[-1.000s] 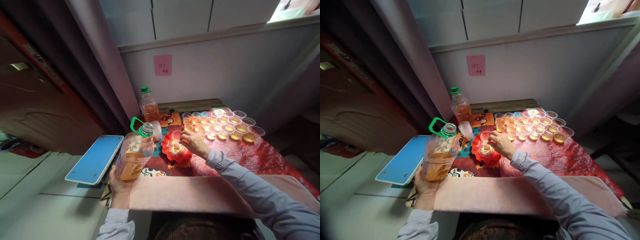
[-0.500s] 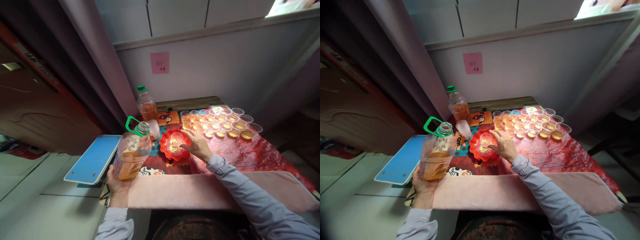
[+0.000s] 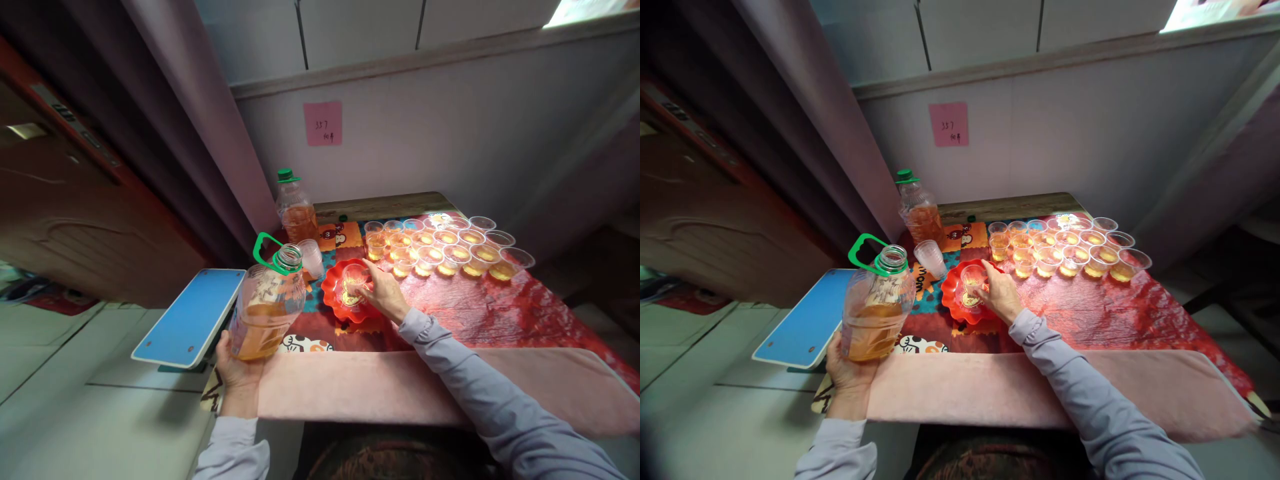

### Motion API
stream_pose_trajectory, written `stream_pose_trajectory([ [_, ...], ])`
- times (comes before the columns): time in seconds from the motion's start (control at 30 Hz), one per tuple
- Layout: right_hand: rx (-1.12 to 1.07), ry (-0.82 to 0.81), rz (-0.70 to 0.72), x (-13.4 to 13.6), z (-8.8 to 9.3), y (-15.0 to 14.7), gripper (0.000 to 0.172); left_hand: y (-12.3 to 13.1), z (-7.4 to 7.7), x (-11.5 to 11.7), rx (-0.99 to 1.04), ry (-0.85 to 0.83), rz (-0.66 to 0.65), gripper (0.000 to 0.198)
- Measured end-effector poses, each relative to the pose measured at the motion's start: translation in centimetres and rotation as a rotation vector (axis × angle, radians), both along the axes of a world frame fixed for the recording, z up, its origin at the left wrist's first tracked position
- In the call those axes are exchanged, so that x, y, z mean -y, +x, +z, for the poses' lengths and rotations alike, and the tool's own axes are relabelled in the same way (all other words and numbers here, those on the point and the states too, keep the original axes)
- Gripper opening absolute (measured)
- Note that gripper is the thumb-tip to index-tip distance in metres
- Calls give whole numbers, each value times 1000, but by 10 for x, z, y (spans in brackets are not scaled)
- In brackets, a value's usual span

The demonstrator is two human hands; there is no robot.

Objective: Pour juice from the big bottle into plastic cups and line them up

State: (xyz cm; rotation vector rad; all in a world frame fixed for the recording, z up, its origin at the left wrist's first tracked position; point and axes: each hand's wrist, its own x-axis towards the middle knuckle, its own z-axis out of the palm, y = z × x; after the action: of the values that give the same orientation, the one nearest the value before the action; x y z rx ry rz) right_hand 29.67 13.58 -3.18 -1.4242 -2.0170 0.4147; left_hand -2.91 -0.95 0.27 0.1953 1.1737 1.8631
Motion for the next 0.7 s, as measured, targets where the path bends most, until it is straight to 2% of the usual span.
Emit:
stream_pose_trajectory([
  [0.1,-8,35,18,4,7,5,85,1,2,1,5,-14,-2,56],
  [0.2,-154,140,-1,21,23,4,91,0,3,1,21,-7,13,55],
  [0.3,-462,170,-7,49,38,-16,76,-1,1,-1,27,17,24,56],
  [0.37,-660,73,99,69,42,-39,67,-1,-2,-2,13,25,40,56],
  [0.5,-888,-261,370,90,39,-82,76,-2,-7,-1,-15,22,37,54],
  [0.57,-961,-342,413,89,37,-92,82,-2,-8,-1,-20,7,31,52],
  [0.7,-1029,-344,375,78,38,-96,84,0,-7,-2,-48,-36,110,40],
])
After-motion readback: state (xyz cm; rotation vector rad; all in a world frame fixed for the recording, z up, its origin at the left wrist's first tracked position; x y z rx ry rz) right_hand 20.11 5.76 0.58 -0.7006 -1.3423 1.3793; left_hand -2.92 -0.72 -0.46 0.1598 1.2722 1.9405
